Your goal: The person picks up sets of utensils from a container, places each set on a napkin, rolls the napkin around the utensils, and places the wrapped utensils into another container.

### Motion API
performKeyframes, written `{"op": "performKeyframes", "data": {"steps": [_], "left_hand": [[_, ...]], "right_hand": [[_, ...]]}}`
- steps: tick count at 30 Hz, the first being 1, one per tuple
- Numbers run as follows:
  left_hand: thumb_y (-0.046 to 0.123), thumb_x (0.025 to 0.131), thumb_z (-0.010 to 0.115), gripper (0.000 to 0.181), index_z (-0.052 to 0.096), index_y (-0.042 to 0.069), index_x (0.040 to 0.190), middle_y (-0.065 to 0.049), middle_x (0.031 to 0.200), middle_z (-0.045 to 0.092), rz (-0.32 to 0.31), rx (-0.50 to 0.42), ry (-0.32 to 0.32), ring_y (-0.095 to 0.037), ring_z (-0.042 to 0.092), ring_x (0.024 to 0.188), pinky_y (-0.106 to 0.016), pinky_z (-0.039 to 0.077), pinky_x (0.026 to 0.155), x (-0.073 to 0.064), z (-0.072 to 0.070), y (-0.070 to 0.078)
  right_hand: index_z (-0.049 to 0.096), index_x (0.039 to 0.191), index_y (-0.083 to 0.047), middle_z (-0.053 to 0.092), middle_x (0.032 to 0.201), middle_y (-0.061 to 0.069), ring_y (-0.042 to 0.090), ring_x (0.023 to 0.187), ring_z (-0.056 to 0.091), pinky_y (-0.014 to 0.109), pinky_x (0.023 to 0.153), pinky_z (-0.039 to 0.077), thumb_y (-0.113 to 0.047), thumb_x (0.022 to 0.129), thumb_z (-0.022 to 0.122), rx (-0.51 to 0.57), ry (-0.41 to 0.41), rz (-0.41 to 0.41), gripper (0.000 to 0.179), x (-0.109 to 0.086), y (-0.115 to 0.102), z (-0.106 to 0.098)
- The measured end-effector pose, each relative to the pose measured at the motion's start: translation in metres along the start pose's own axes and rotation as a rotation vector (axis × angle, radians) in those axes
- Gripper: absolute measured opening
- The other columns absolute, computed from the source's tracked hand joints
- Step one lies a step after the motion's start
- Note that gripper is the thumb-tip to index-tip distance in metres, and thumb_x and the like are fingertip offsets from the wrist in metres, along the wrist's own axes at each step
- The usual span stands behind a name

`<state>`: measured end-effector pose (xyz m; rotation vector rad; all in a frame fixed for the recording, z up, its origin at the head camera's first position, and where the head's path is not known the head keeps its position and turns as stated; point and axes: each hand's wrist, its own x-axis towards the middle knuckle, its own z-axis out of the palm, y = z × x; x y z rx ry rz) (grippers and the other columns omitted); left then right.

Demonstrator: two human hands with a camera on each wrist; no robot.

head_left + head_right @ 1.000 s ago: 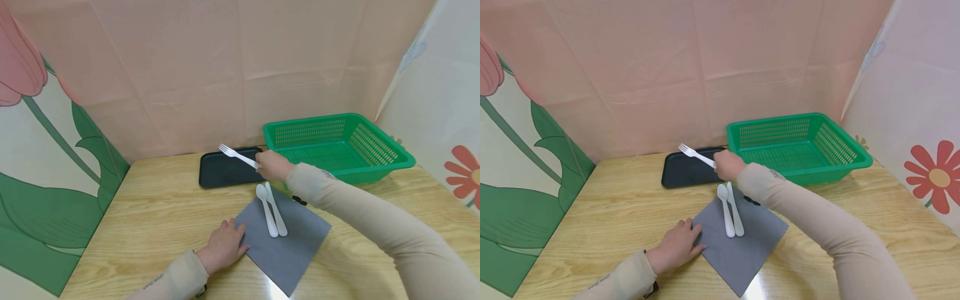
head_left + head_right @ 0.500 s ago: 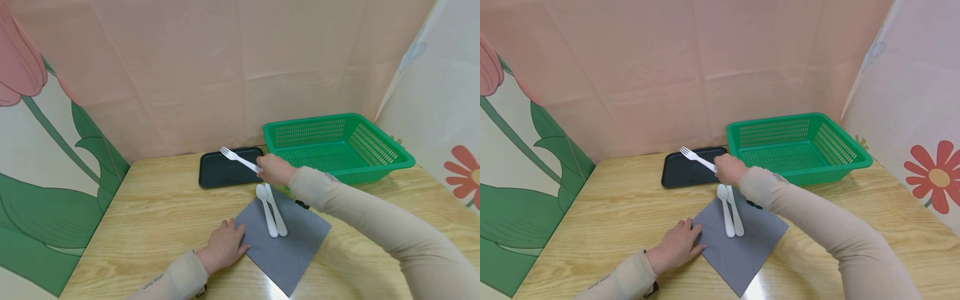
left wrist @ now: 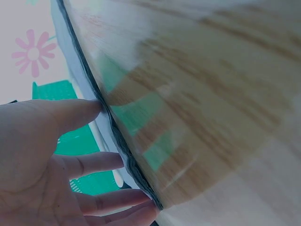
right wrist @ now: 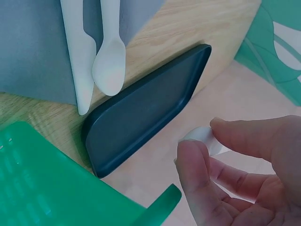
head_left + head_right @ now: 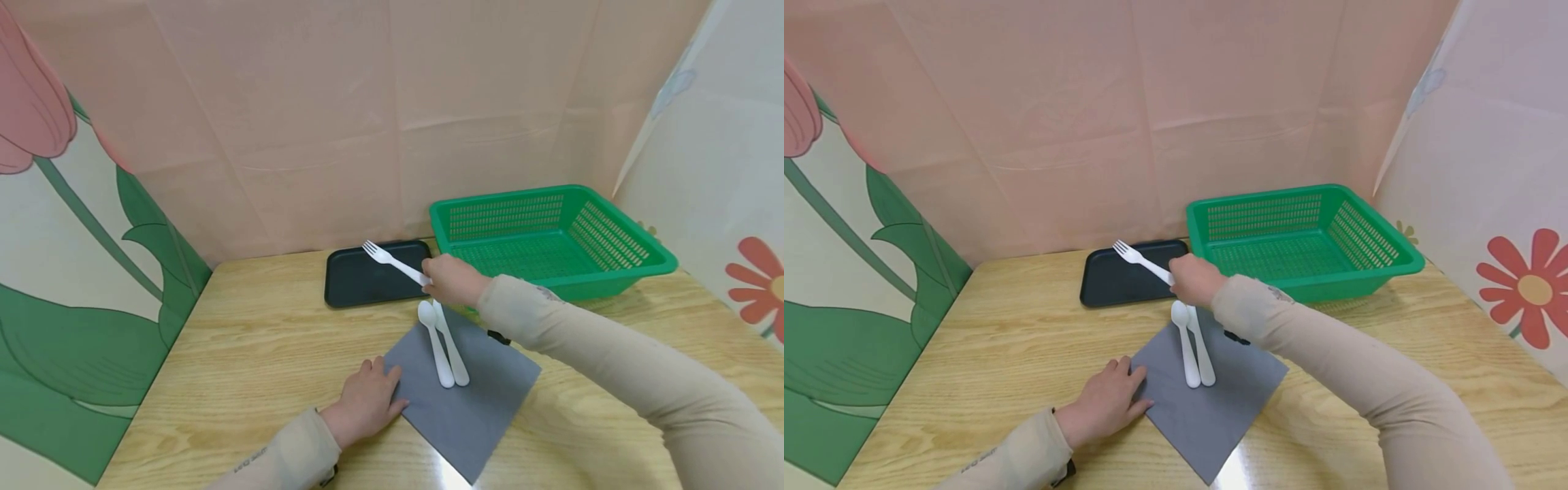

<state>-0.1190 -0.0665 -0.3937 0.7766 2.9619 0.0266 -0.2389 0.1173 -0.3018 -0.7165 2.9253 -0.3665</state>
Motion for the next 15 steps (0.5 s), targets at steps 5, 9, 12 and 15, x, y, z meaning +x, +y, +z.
{"op": "performKeyframes", "data": {"steps": [5,9,12,15], "left_hand": [[0.044,0.086,0.06,0.042,0.056,0.011,0.112,-0.012,0.101,0.055,0.006,0.0,0.009,-0.023,0.053,0.086,-0.033,0.047,0.057,-0.0002,-0.0004,-0.0004],[0.044,0.086,0.061,0.042,0.057,0.011,0.112,-0.011,0.1,0.055,0.01,0.005,0.015,-0.023,0.053,0.085,-0.033,0.047,0.057,-0.0004,-0.0006,-0.0007],[0.044,0.086,0.061,0.042,0.057,0.011,0.111,-0.011,0.098,0.055,0.01,0.004,0.019,-0.023,0.053,0.084,-0.033,0.046,0.056,-0.0008,-0.001,-0.0006],[0.044,0.086,0.061,0.042,0.057,0.011,0.111,-0.011,0.098,0.055,0.009,0.004,0.024,-0.023,0.052,0.083,-0.032,0.046,0.055,-0.0012,-0.0009,-0.0004]], "right_hand": [[0.061,0.093,-0.001,0.067,0.086,0.012,0.016,0.069,0.062,0.026,0.058,0.05,-0.012,0.087,0.064,0.015,0.0,-0.004,0.013,-0.0037,-0.001,-0.0002],[0.061,0.091,-0.002,0.066,0.083,0.011,0.015,0.067,0.06,0.025,0.057,0.048,-0.012,0.087,0.064,0.02,-0.006,-0.001,0.012,-0.0061,-0.0012,0.0008],[0.061,0.089,-0.002,0.066,0.08,0.011,0.015,0.066,0.059,0.025,0.056,0.048,-0.012,0.086,0.065,0.022,-0.002,-0.014,0.011,-0.0085,-0.0005,0.0016],[0.061,0.086,-0.001,0.065,0.078,0.011,0.016,0.065,0.059,0.026,0.055,0.048,-0.011,0.086,0.065,0.024,0.009,-0.037,0.01,-0.0106,0.0016,0.0029]]}}
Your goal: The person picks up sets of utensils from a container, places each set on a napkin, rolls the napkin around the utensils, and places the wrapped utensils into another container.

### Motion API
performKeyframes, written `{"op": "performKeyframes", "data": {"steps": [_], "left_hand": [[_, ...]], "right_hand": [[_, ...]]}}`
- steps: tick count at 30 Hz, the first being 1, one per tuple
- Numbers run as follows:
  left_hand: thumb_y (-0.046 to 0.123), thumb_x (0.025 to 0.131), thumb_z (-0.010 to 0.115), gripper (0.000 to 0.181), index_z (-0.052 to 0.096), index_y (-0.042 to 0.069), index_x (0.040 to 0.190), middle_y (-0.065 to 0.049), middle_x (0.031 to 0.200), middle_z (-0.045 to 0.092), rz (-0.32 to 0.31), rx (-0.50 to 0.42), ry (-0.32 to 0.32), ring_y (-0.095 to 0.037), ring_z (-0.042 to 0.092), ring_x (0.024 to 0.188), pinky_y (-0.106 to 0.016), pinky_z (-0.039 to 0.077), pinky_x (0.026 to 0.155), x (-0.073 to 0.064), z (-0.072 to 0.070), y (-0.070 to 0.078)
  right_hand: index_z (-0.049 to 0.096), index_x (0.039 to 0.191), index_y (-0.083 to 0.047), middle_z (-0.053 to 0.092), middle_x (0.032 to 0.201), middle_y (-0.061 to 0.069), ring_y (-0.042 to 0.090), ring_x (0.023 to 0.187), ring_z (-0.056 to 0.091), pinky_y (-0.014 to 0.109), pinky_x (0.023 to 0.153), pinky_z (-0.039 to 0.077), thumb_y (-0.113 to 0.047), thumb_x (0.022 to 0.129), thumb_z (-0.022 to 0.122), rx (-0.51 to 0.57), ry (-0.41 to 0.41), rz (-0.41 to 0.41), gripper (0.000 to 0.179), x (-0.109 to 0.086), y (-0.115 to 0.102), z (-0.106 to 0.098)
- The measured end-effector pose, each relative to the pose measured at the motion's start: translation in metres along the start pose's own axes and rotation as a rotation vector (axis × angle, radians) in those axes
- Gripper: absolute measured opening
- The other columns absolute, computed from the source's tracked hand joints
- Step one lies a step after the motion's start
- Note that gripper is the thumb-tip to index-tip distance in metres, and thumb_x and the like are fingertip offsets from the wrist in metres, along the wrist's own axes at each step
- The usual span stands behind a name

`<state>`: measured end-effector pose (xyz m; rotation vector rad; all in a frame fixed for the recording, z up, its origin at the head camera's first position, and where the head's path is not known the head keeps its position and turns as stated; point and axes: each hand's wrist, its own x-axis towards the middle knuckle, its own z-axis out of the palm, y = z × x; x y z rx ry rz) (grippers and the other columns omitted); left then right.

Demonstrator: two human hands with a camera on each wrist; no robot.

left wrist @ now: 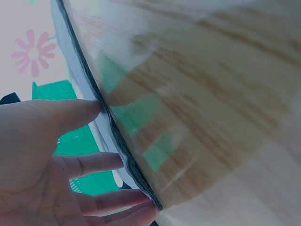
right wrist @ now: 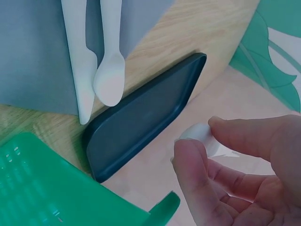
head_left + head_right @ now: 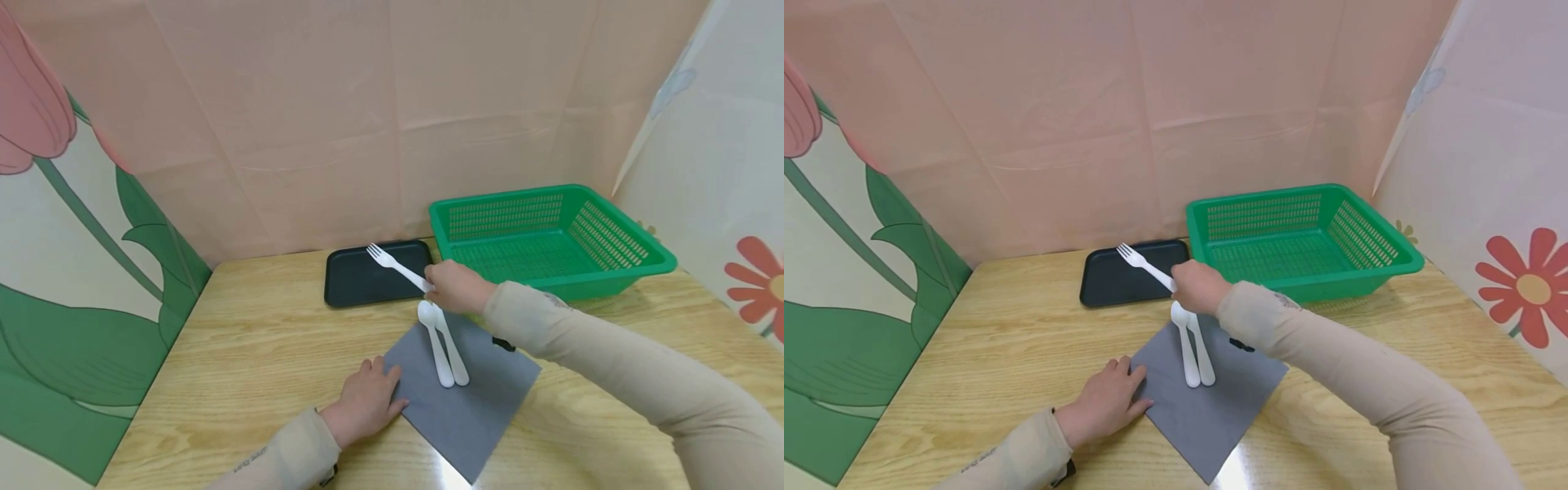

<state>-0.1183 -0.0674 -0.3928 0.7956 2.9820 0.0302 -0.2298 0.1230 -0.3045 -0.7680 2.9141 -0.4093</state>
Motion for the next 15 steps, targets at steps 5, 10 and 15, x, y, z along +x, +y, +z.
{"op": "performKeyframes", "data": {"steps": [5,10,15], "left_hand": [[0.044,0.086,0.061,0.042,0.056,0.011,0.111,-0.011,0.099,0.055,-0.001,0.002,0.003,-0.023,0.052,0.084,-0.032,0.045,0.055,0.0,0.0,0.0],[0.045,0.086,0.06,0.043,0.056,0.011,0.113,-0.012,0.1,0.055,-0.001,0.007,-0.001,-0.023,0.053,0.085,-0.033,0.046,0.056,0.0,-0.001,0.0],[0.045,0.086,0.06,0.045,0.056,0.011,0.115,-0.012,0.102,0.056,-0.003,0.013,-0.013,-0.023,0.054,0.086,-0.034,0.047,0.057,0.0,-0.001,0.001]], "right_hand": [[0.06,0.082,-0.002,0.063,0.074,0.01,0.015,0.063,0.057,0.025,0.054,0.046,-0.01,0.085,0.065,-0.003,0.007,-0.014,0.009,-0.004,0.002,0.0],[0.06,0.081,-0.002,0.062,0.071,0.009,0.015,0.062,0.056,0.025,0.054,0.045,-0.011,0.085,0.065,-0.011,-0.004,-0.011,0.011,-0.009,0.001,-0.002],[0.059,0.08,-0.002,0.06,0.068,0.008,0.014,0.058,0.054,0.024,0.051,0.043,-0.011,0.086,0.065,0.007,0.003,-0.016,0.012,-0.015,0.001,-0.001]]}}
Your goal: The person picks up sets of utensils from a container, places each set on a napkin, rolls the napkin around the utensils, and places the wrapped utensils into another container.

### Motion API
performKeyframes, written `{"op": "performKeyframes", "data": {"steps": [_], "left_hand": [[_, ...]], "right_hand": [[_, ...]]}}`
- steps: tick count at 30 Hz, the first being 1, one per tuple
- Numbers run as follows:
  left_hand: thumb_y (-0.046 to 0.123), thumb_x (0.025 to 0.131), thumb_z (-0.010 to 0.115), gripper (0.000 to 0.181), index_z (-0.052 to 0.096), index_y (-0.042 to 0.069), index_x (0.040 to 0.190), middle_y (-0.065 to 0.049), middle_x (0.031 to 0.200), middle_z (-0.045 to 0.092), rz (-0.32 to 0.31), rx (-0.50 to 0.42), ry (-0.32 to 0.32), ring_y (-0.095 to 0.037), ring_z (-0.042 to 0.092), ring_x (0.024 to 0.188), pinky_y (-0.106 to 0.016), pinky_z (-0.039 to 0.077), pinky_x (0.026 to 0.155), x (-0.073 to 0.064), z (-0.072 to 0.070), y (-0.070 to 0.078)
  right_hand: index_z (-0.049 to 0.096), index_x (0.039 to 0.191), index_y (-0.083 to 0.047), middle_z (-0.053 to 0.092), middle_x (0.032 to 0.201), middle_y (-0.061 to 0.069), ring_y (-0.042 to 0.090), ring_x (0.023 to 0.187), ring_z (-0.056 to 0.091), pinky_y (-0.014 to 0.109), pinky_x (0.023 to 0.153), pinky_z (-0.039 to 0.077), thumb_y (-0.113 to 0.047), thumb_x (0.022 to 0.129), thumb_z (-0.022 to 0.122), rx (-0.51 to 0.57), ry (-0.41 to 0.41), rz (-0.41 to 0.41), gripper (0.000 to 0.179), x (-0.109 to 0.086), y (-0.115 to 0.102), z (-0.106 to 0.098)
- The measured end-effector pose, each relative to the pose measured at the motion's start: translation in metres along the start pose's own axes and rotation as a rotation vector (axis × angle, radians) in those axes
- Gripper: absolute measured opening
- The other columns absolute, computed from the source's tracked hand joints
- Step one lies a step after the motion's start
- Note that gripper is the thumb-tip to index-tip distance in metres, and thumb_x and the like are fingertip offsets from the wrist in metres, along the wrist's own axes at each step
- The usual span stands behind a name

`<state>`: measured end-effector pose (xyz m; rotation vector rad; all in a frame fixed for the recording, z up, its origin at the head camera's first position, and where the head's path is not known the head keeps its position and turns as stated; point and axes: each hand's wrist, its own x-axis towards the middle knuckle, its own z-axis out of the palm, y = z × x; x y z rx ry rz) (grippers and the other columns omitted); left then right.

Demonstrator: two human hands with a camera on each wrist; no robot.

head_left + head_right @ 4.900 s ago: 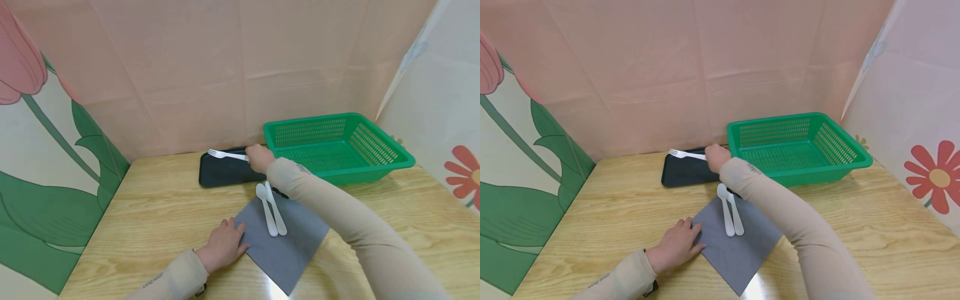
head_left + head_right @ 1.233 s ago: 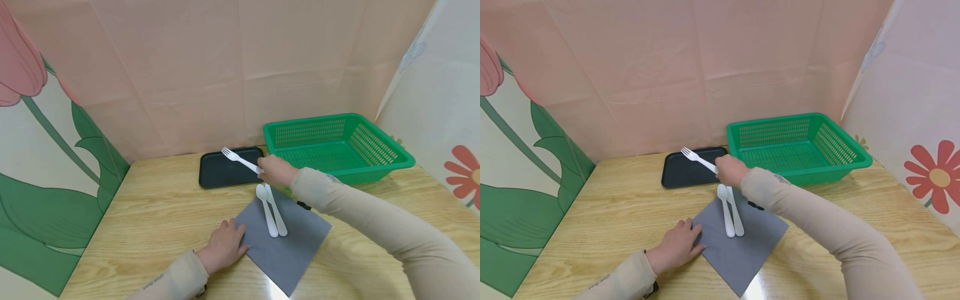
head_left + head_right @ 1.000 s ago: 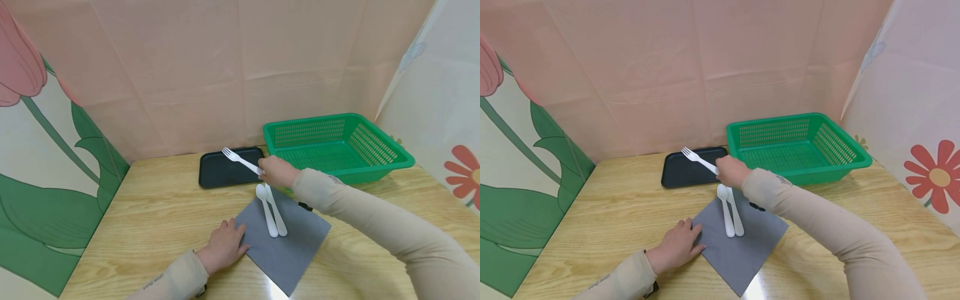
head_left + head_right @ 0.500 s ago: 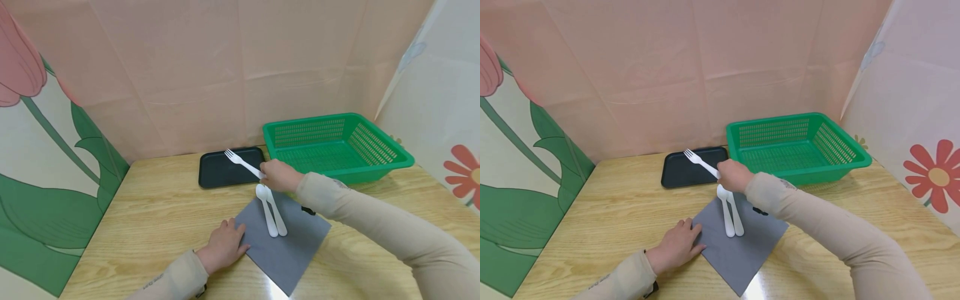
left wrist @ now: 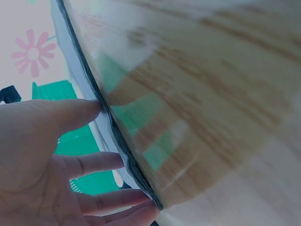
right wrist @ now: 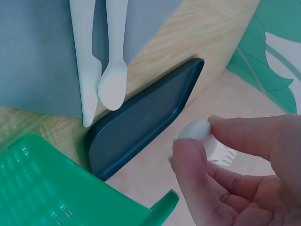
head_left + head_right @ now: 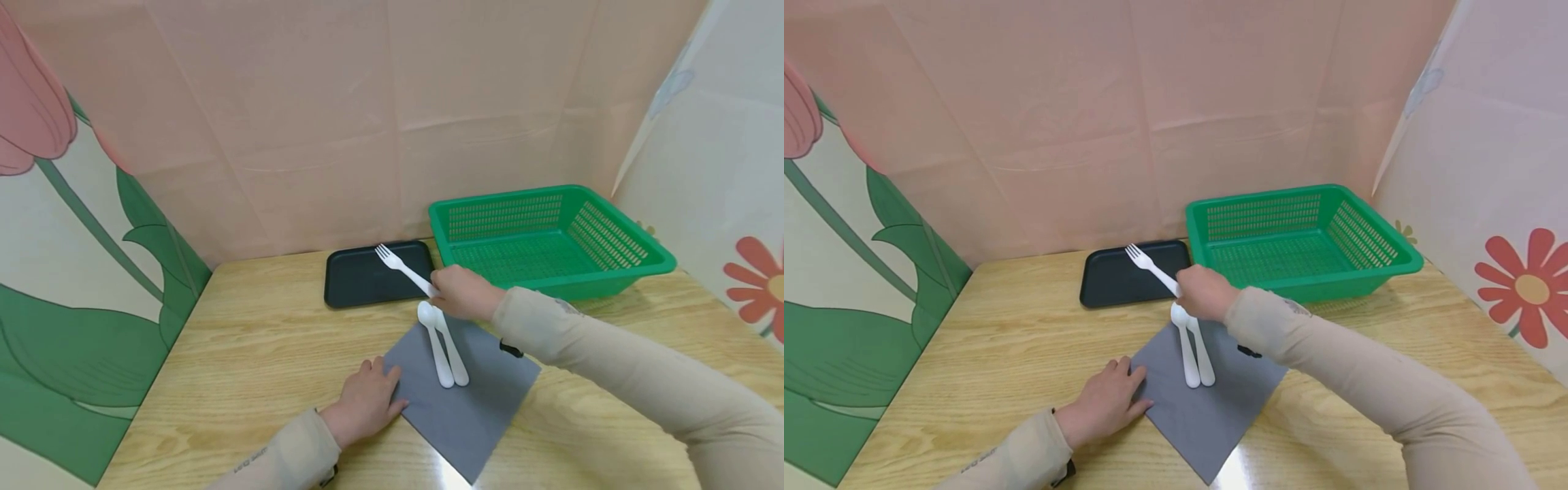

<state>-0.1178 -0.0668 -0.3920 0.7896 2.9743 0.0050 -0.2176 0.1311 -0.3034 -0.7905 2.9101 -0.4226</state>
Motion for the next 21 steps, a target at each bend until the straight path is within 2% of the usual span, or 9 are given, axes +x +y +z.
{"op": "performKeyframes", "data": {"steps": [21], "left_hand": [[0.045,0.086,0.06,0.043,0.056,0.011,0.113,-0.011,0.1,0.055,-0.001,-0.002,-0.003,-0.022,0.053,0.085,-0.032,0.046,0.056,0.0,-0.001,0.001]], "right_hand": [[0.061,0.082,0.0,0.061,0.069,0.007,0.012,0.058,0.055,0.023,0.051,0.045,-0.012,0.084,0.067,-0.041,-0.017,0.023,0.013,-0.011,0.007,0.009]]}}
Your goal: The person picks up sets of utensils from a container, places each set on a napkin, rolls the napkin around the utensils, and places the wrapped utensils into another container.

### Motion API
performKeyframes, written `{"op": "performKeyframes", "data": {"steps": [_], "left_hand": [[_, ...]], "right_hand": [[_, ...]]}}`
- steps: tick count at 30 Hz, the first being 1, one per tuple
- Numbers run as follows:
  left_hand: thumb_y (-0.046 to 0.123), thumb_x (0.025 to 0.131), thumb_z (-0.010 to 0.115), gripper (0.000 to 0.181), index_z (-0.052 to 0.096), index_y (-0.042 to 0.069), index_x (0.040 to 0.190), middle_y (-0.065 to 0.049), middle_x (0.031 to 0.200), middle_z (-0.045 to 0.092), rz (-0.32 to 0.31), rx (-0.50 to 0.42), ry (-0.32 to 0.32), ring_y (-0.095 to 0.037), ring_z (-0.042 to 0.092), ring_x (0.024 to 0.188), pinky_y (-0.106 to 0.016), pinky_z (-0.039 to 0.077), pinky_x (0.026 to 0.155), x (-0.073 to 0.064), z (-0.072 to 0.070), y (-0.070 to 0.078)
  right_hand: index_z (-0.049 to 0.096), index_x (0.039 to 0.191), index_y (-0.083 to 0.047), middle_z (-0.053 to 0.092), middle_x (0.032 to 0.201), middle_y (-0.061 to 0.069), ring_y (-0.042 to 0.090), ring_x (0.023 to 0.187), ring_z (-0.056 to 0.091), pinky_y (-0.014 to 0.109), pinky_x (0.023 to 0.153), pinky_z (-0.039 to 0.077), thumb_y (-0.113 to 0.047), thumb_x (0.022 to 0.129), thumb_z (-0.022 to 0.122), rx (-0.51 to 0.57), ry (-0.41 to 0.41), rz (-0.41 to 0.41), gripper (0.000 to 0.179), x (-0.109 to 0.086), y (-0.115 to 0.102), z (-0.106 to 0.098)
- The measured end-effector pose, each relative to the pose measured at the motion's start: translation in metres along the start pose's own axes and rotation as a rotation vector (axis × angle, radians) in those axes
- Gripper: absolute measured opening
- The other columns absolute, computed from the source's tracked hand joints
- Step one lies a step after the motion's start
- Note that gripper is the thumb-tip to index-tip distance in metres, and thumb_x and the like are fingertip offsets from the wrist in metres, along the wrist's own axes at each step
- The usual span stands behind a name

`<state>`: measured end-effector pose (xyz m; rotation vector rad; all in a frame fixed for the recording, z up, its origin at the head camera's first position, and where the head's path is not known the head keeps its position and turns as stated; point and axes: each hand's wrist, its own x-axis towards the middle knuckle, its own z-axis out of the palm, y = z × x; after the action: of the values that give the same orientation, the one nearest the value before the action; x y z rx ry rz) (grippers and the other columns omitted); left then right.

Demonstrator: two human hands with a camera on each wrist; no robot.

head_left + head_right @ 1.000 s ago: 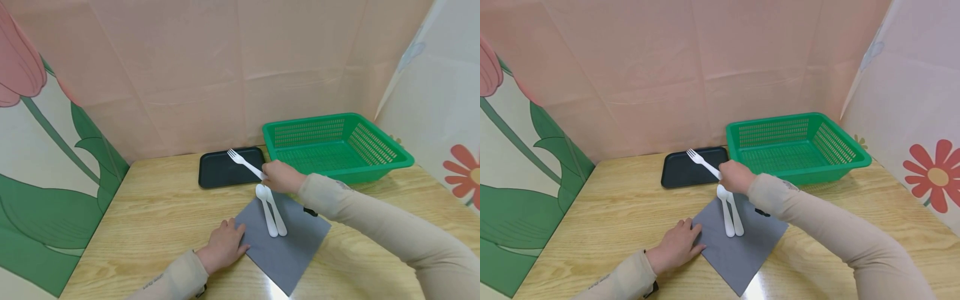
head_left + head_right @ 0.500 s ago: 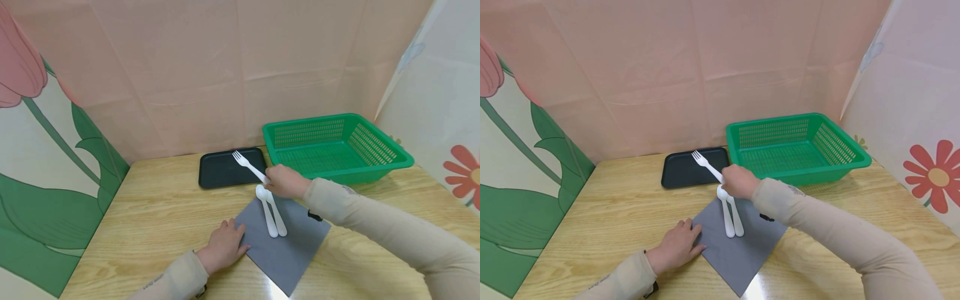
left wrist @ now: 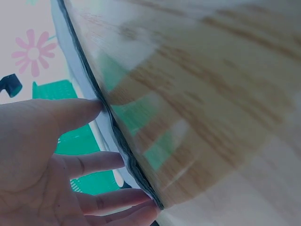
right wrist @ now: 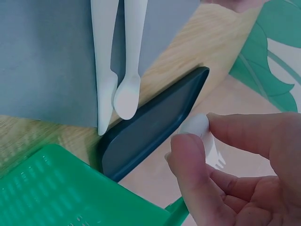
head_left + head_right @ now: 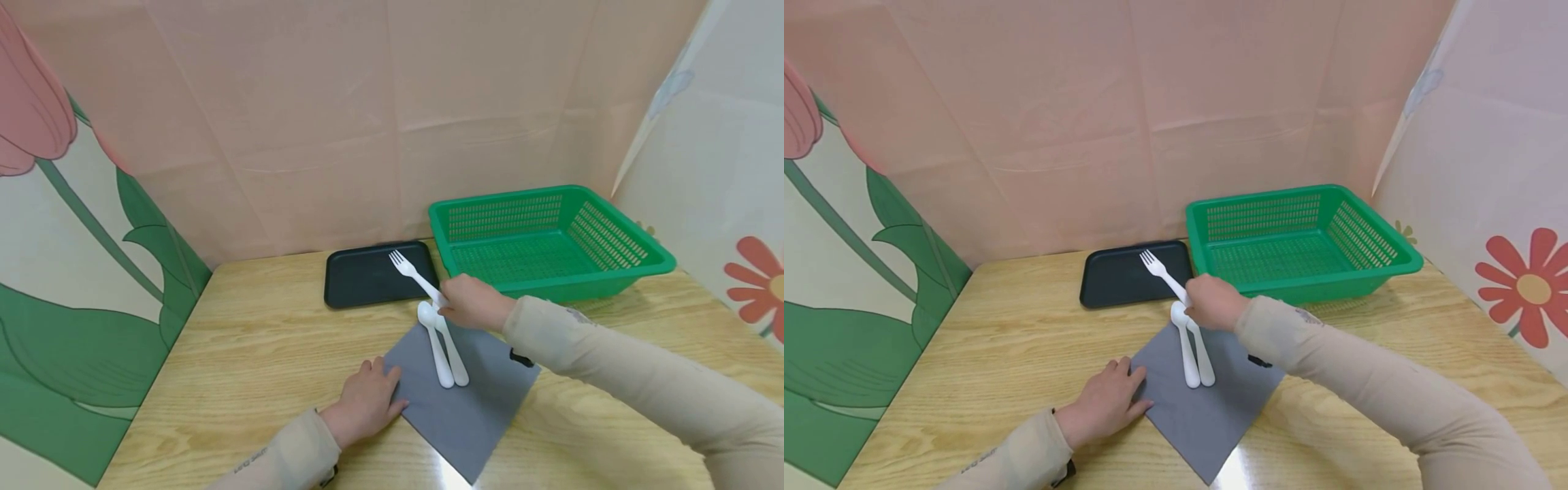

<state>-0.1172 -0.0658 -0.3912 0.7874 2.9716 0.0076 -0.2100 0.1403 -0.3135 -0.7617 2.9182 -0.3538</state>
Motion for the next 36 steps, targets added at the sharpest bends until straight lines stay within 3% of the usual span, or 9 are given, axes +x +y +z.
{"op": "performKeyframes", "data": {"steps": [15,18,25,36], "left_hand": [[0.045,0.086,0.06,0.045,0.056,0.011,0.115,-0.013,0.104,0.055,-0.009,-0.011,-0.012,-0.023,0.053,0.088,-0.033,0.047,0.057,0.0,0.001,0.0],[0.045,0.086,0.06,0.045,0.056,0.011,0.116,-0.013,0.104,0.055,-0.007,-0.014,-0.014,-0.023,0.053,0.088,-0.033,0.047,0.057,0.0,0.001,0.0],[0.044,0.085,0.063,0.04,0.057,0.01,0.106,-0.01,0.093,0.054,0.014,0.003,0.053,-0.021,0.052,0.079,-0.03,0.043,0.052,-0.002,0.003,0.0],[0.043,0.085,0.062,0.039,0.056,0.011,0.106,-0.009,0.093,0.053,0.013,-0.006,0.048,-0.021,0.052,0.079,-0.03,0.042,0.051,-0.002,0.003,-0.001]], "right_hand": [[0.062,0.079,-0.001,0.058,0.062,0.005,0.011,0.055,0.053,0.022,0.048,0.043,-0.011,0.083,0.067,0.001,0.024,-0.032,0.012,-0.011,0.003,0.003],[0.062,0.079,-0.001,0.058,0.062,0.005,0.011,0.053,0.052,0.021,0.047,0.042,-0.011,0.084,0.066,0.008,0.015,-0.021,0.012,-0.012,0.003,0.003],[0.06,0.08,-0.001,0.056,0.06,0.005,0.011,0.05,0.05,0.021,0.045,0.039,-0.01,0.085,0.064,0.011,-0.005,0.005,0.011,-0.016,0.004,0.005],[0.059,0.077,-0.003,0.053,0.057,0.003,0.01,0.049,0.048,0.021,0.045,0.038,-0.012,0.085,0.064,0.011,-0.053,0.055,0.013,-0.02,0.004,0.009]]}}
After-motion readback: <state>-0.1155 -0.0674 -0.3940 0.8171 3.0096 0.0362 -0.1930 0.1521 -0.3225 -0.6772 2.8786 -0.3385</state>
